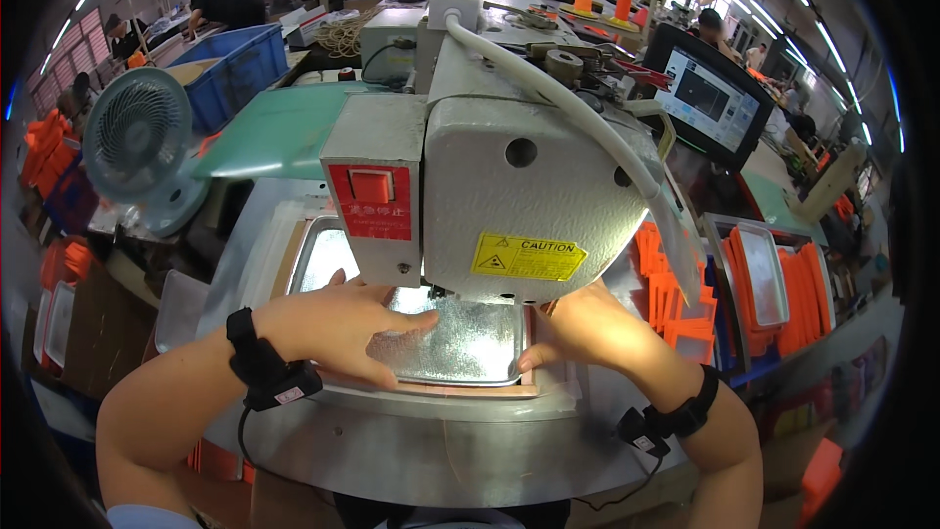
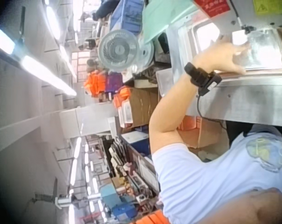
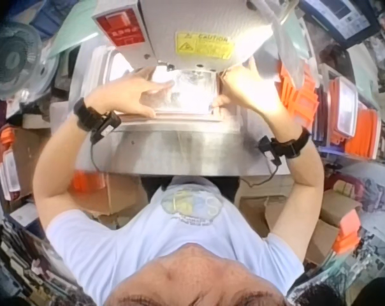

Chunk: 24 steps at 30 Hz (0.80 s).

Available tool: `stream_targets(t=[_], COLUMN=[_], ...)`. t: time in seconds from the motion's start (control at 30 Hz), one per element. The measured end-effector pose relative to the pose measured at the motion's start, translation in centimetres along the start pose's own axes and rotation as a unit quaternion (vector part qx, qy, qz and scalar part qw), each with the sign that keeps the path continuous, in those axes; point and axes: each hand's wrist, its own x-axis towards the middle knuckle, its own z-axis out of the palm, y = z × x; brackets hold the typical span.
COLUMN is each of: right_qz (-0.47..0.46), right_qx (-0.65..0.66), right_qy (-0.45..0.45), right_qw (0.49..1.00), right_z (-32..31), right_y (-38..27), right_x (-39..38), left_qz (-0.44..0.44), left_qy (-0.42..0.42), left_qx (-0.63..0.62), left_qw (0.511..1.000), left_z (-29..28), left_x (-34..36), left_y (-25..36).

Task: Sewing and assembling orange medical pouches with a white cross logo using an industrial sewing machine in a factory.

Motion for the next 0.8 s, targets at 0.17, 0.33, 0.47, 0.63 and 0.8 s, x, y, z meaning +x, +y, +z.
stream_targets(t=[0.17,0.33,0.47,0.63,0.8], right_qz=[-0.029,-0.056,-0.085,-0.097,-0.105], right_qx=[0.056,0.077,0.096,0.104,0.111], right_qy=[0.067,0.098,0.134,0.153,0.150], right_qw=[0.996,0.991,0.983,0.978,0.977], right_z=[-0.5,-0.8,-0.4,-0.5,-0.8], right_y=[0.5,1.4,2.4,3.3,4.6], right_x=[0.4,1.2,2.2,2.7,2.0], left_qz=[0.005,0.017,-0.006,-0.066,-0.079], left_qy=[0.022,0.046,0.031,0.019,0.061], left_qx=[-0.027,-0.044,-0.111,-0.182,-0.257], left_qw=[0.999,0.998,0.993,0.981,0.961], left_z=[-0.2,-0.8,-2.1,-2.1,-2.2], left_x=[0.6,1.4,2.0,2.0,1.9], left_y=[-1.1,-2.1,-2.0,-3.1,-1.4])
